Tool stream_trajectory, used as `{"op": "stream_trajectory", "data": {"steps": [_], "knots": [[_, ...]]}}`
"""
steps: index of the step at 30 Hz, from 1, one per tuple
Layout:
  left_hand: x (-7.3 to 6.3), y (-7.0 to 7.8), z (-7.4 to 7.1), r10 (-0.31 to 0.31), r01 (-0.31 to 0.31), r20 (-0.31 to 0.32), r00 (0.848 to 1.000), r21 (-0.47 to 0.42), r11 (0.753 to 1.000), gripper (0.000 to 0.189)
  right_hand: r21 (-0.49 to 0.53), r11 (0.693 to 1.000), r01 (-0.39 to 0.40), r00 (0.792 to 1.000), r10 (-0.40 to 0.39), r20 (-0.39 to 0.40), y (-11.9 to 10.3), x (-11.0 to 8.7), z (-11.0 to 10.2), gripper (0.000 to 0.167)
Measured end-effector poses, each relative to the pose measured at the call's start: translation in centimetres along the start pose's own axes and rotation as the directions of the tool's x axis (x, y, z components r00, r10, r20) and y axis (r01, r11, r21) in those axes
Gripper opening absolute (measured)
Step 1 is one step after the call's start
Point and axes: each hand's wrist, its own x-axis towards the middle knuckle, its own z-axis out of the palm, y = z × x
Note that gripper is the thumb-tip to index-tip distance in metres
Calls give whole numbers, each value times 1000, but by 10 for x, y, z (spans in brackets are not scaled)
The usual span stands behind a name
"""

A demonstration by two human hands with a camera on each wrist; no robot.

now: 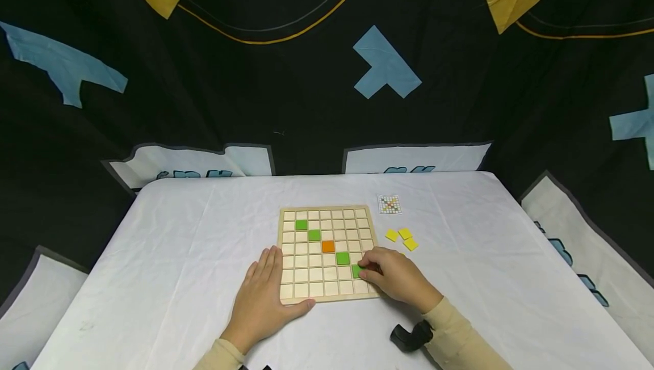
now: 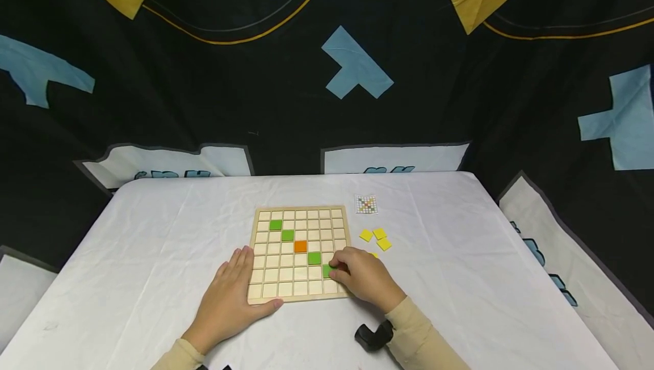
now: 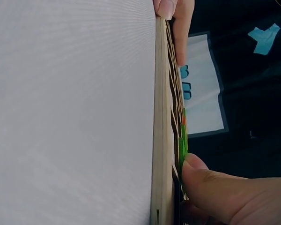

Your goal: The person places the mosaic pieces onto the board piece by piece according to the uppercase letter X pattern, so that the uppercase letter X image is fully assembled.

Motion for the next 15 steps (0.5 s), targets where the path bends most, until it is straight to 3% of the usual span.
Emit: {"op": "stream_trajectory", "data": {"steps": [15], "knots": [[-2, 0, -1, 1, -1, -3, 1000, 4, 1000, 127, -48, 999, 15, 995, -11, 95, -5, 3, -11, 12]]}}
